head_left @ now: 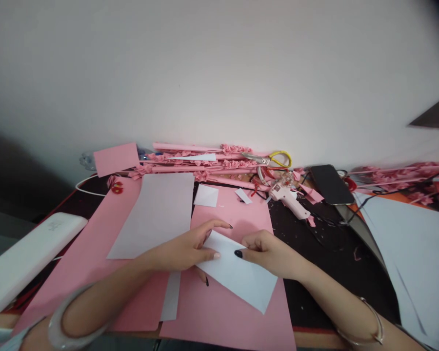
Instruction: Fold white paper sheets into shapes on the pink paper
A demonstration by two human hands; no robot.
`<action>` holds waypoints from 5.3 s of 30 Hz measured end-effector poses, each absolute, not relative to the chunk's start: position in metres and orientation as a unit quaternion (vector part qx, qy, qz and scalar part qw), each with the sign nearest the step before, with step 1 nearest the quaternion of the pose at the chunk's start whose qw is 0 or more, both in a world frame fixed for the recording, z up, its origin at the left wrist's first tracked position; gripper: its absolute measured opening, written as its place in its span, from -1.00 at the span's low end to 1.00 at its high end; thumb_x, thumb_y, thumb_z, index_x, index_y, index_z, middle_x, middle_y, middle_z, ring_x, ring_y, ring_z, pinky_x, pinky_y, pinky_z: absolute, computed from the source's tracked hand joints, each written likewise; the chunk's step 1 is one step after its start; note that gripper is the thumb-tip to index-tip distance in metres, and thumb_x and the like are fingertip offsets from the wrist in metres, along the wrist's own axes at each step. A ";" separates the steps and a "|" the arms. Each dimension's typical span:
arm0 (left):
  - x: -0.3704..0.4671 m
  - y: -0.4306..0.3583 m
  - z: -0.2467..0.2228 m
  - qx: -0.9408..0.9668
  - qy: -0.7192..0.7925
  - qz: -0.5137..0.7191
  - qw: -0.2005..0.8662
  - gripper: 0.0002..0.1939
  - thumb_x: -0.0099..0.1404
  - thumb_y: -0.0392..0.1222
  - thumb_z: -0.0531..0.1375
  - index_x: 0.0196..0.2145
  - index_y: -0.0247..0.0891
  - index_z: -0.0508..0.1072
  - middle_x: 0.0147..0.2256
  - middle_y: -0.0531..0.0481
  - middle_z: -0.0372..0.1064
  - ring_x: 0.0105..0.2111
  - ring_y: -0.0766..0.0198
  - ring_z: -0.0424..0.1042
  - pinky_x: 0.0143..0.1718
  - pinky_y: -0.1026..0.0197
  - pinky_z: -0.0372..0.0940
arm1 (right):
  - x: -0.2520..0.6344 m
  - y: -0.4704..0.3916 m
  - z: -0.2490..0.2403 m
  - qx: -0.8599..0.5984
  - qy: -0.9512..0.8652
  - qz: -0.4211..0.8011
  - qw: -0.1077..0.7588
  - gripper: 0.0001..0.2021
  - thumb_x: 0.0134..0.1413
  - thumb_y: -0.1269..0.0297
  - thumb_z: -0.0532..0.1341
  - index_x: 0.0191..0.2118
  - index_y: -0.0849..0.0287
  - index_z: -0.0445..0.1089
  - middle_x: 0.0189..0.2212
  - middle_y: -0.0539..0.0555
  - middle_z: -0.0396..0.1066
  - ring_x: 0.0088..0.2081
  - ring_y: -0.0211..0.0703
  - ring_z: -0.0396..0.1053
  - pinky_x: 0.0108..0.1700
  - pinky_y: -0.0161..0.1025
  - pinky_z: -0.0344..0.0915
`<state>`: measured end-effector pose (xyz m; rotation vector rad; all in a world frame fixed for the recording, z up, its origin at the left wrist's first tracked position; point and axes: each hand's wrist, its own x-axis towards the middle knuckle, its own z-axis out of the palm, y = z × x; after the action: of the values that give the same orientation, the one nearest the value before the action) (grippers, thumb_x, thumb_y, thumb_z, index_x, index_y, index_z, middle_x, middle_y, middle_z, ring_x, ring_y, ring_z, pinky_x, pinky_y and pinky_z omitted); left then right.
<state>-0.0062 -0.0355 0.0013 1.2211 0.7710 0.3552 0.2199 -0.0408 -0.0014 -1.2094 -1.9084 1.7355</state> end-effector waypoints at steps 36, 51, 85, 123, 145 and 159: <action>-0.009 -0.026 0.006 0.551 0.351 0.194 0.732 -0.71 0.16 -0.10 0.20 -0.18 -0.29 0.43 -0.34 -0.08 0.46 -0.37 0.20 0.46 -0.41 0.23 0.34 | 0.231 -0.042 0.012 -0.451 -0.617 0.601 0.235 -0.64 0.08 0.06 0.09 -0.58 0.21 0.13 -0.69 -0.13 0.01 -0.66 -0.42 -0.07 -0.63 -0.41 -0.14; -0.002 -0.031 0.004 0.711 0.420 0.212 0.522 -0.87 0.15 -0.28 0.17 -0.35 -0.26 0.52 -0.33 0.03 0.49 -0.32 0.26 0.42 -0.31 0.32 0.25 | 0.214 -0.046 0.009 -0.428 -0.762 0.458 0.166 -0.81 0.11 0.40 0.03 -0.41 0.24 0.37 -0.56 -0.04 0.26 -0.52 -0.35 0.15 -0.49 -0.40 0.05; -0.015 -0.020 0.005 0.683 0.445 0.199 0.543 -0.80 0.19 -0.15 0.11 -0.42 -0.31 0.47 -0.45 0.01 0.42 -0.44 0.30 0.34 -0.45 0.33 0.18 | 0.266 -0.019 0.021 -0.511 -0.623 0.574 0.144 -0.85 0.04 0.32 0.09 -0.48 0.25 0.28 -0.58 0.05 0.38 -0.55 -0.26 0.35 -0.45 -0.30 0.29; -0.017 -0.018 0.002 0.612 0.368 0.333 0.616 -0.65 0.24 -0.14 0.12 -0.02 -0.21 0.28 -0.04 -0.13 0.28 -0.22 0.22 0.39 -0.20 0.14 0.32 | 0.277 -0.016 0.012 -0.537 -0.505 0.607 0.297 -0.70 -0.16 0.08 0.31 -0.45 0.27 0.39 -0.61 -0.02 0.32 -0.62 -0.37 0.19 -0.60 -0.41 0.04; -0.019 -0.028 0.016 0.596 0.227 0.268 0.722 -0.36 0.14 -0.24 0.18 0.15 -0.12 0.05 0.15 -0.16 -0.01 0.11 -0.01 0.10 0.04 -0.05 0.07 | 0.253 -0.024 -0.002 -0.470 -0.409 0.726 0.291 -0.77 -0.15 0.21 0.33 -0.42 0.31 0.45 -0.57 0.00 0.40 -0.59 -0.39 0.28 -0.53 -0.42 0.15; -0.015 -0.027 -0.004 0.616 0.476 0.310 0.546 -0.78 0.20 -0.11 0.14 -0.28 -0.27 0.48 -0.30 0.02 0.44 -0.28 0.16 0.38 -0.32 0.26 0.26 | 0.246 -0.029 0.000 -0.398 -0.465 0.721 0.325 -0.59 -0.01 0.03 0.20 -0.10 0.21 0.38 -0.26 0.13 0.44 -0.33 -0.21 0.39 -0.31 -0.31 0.28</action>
<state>-0.0146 -0.0269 -0.0042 1.4591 1.1274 0.7360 0.2461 -0.0288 0.0001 -1.0439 -1.2195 1.8906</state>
